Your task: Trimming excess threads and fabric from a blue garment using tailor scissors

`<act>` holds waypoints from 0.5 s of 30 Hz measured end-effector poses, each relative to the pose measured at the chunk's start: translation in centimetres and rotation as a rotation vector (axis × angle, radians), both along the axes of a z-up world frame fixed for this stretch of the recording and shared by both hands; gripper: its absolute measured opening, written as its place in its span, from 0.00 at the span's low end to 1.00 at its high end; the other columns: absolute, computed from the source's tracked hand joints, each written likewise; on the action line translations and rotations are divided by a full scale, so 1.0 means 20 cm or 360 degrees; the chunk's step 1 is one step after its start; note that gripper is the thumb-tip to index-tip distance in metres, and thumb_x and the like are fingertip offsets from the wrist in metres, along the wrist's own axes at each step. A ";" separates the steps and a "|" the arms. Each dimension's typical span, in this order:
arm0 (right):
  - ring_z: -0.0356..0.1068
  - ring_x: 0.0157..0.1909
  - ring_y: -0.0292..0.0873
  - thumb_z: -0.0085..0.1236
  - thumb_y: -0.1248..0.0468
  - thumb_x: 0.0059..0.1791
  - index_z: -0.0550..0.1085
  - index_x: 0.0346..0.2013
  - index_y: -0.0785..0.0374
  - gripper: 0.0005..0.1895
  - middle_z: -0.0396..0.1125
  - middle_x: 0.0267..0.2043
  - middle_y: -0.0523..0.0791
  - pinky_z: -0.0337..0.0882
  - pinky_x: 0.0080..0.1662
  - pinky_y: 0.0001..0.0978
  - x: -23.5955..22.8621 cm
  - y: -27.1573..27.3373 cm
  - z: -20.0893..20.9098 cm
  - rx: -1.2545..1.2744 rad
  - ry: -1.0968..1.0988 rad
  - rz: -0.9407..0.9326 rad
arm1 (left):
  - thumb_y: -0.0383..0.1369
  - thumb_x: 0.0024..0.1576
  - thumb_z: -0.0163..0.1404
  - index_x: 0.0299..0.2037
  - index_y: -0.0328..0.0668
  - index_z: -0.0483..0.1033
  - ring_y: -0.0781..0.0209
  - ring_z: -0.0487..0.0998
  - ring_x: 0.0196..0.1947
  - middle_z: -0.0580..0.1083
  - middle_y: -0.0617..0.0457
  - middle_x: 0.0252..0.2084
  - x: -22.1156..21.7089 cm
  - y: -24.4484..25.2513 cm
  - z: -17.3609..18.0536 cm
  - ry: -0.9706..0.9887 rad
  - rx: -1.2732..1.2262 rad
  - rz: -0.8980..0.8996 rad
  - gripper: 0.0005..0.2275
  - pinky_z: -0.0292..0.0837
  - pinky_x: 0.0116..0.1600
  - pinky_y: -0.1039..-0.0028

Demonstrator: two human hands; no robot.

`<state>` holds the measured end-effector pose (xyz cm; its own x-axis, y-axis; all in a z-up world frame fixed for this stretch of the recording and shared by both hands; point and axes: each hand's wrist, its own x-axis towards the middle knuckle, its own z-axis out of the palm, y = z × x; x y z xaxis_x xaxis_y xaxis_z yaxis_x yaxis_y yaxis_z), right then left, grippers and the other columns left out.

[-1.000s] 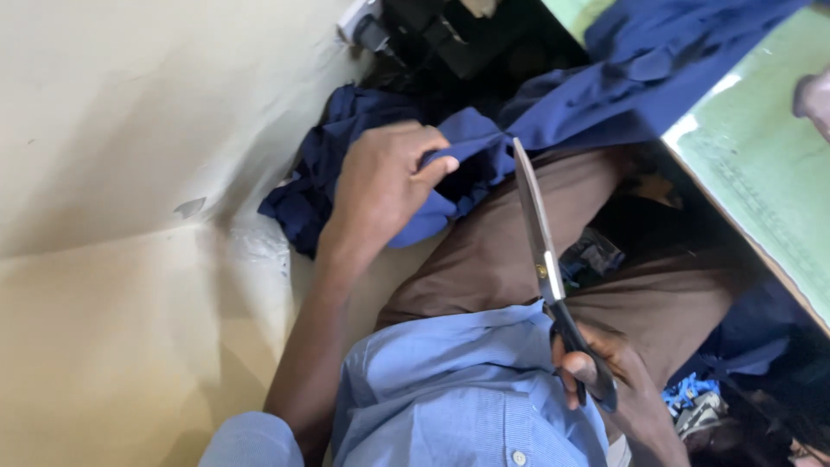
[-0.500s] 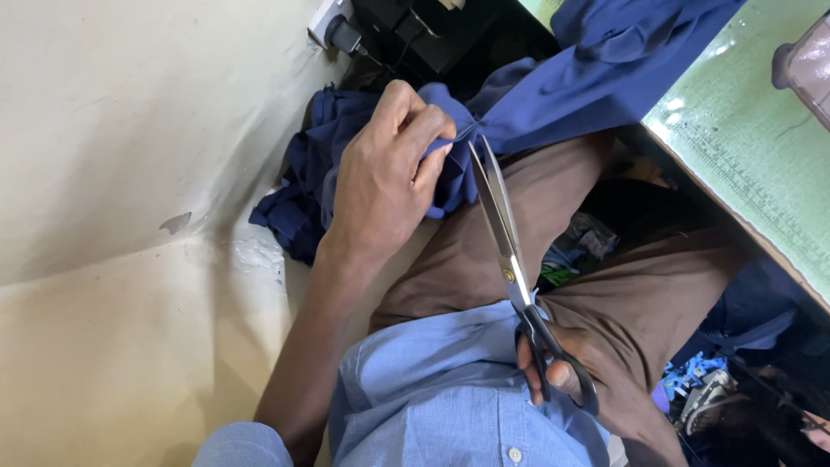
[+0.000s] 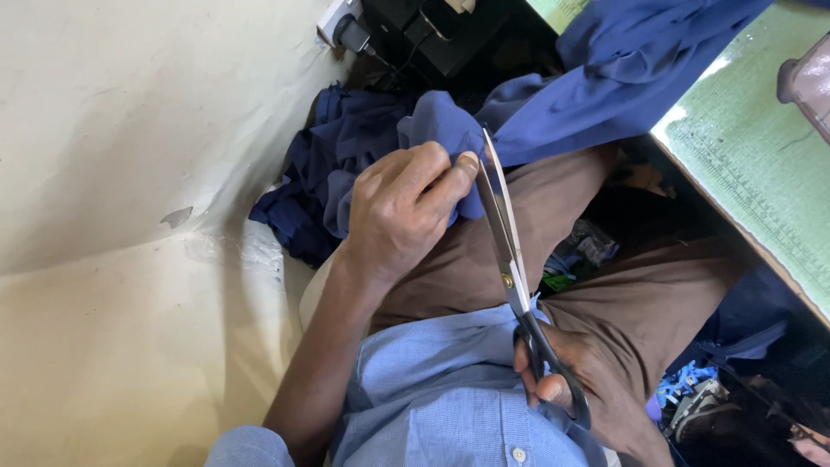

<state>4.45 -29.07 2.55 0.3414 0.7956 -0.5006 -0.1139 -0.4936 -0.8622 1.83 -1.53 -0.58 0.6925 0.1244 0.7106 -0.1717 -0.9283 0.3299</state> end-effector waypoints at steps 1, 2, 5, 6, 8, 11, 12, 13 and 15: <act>0.68 0.23 0.35 0.39 0.21 0.44 0.74 0.29 0.58 0.42 0.68 0.21 0.40 0.68 0.29 0.29 0.00 -0.01 -0.02 0.0000 0.0002 0.0005 | 0.18 0.64 0.53 0.34 0.35 0.76 0.63 0.61 0.23 0.58 0.55 0.28 -0.01 0.00 0.00 0.0002 0.0000 0.0005 0.07 0.70 0.29 0.75; 0.72 0.22 0.34 0.42 0.24 0.46 0.75 0.30 0.58 0.39 0.69 0.22 0.38 0.70 0.30 0.26 0.00 -0.02 -0.04 0.0059 -0.0004 0.0012 | 0.19 0.64 0.54 0.35 0.35 0.76 0.63 0.62 0.23 0.59 0.55 0.29 -0.01 0.00 0.00 0.0009 0.0013 -0.0005 0.06 0.70 0.29 0.74; 0.71 0.23 0.34 0.40 0.24 0.46 0.75 0.31 0.57 0.39 0.69 0.21 0.38 0.69 0.31 0.26 -0.01 -0.01 0.00 0.0012 -0.0059 0.0030 | 0.19 0.64 0.56 0.36 0.35 0.76 0.63 0.62 0.24 0.59 0.55 0.29 -0.01 0.01 0.00 0.0008 0.0015 -0.0035 0.05 0.70 0.29 0.74; 0.67 0.24 0.34 0.36 0.21 0.44 0.76 0.30 0.57 0.42 0.68 0.21 0.38 0.66 0.32 0.29 -0.01 -0.01 0.03 -0.0092 -0.0106 0.0046 | 0.18 0.64 0.57 0.37 0.35 0.76 0.63 0.62 0.24 0.59 0.54 0.29 -0.02 0.01 0.01 0.0003 0.0005 -0.0049 0.05 0.70 0.29 0.75; 0.66 0.23 0.34 0.38 0.22 0.44 0.75 0.27 0.56 0.41 0.69 0.18 0.38 0.65 0.31 0.29 -0.01 0.00 0.04 -0.0123 -0.0108 0.0012 | 0.18 0.64 0.56 0.37 0.34 0.77 0.62 0.63 0.25 0.60 0.54 0.29 -0.02 0.01 0.00 0.0002 -0.0004 -0.0068 0.05 0.72 0.30 0.74; 0.66 0.22 0.34 0.40 0.23 0.42 0.75 0.24 0.56 0.40 0.70 0.15 0.39 0.63 0.29 0.29 -0.03 -0.04 0.01 -0.0179 -0.0051 -0.0036 | 0.17 0.64 0.55 0.36 0.34 0.76 0.62 0.63 0.25 0.61 0.53 0.30 -0.02 0.00 0.00 0.0013 -0.0010 -0.0069 0.05 0.73 0.30 0.74; 0.66 0.21 0.34 0.41 0.22 0.41 0.75 0.24 0.57 0.41 0.70 0.15 0.39 0.62 0.29 0.29 -0.03 -0.06 -0.01 -0.0205 0.0001 -0.0051 | 0.18 0.64 0.55 0.36 0.34 0.75 0.62 0.63 0.24 0.60 0.53 0.30 -0.02 0.00 0.00 0.0020 -0.0007 -0.0049 0.05 0.72 0.30 0.74; 0.66 0.21 0.34 0.41 0.22 0.41 0.75 0.24 0.57 0.41 0.70 0.15 0.39 0.62 0.29 0.29 -0.04 -0.05 -0.01 -0.0204 -0.0002 -0.0051 | 0.18 0.64 0.55 0.36 0.34 0.75 0.62 0.63 0.24 0.60 0.53 0.30 -0.02 0.00 0.01 0.0017 -0.0006 -0.0050 0.05 0.72 0.30 0.74; 0.64 0.21 0.33 0.40 0.20 0.40 0.74 0.21 0.56 0.42 0.71 0.14 0.38 0.60 0.26 0.27 -0.04 -0.05 0.00 -0.0177 -0.0036 -0.0075 | 0.19 0.65 0.53 0.31 0.35 0.71 0.63 0.60 0.23 0.58 0.54 0.28 -0.02 -0.02 0.01 -0.0002 -0.0054 -0.0022 0.09 0.69 0.27 0.74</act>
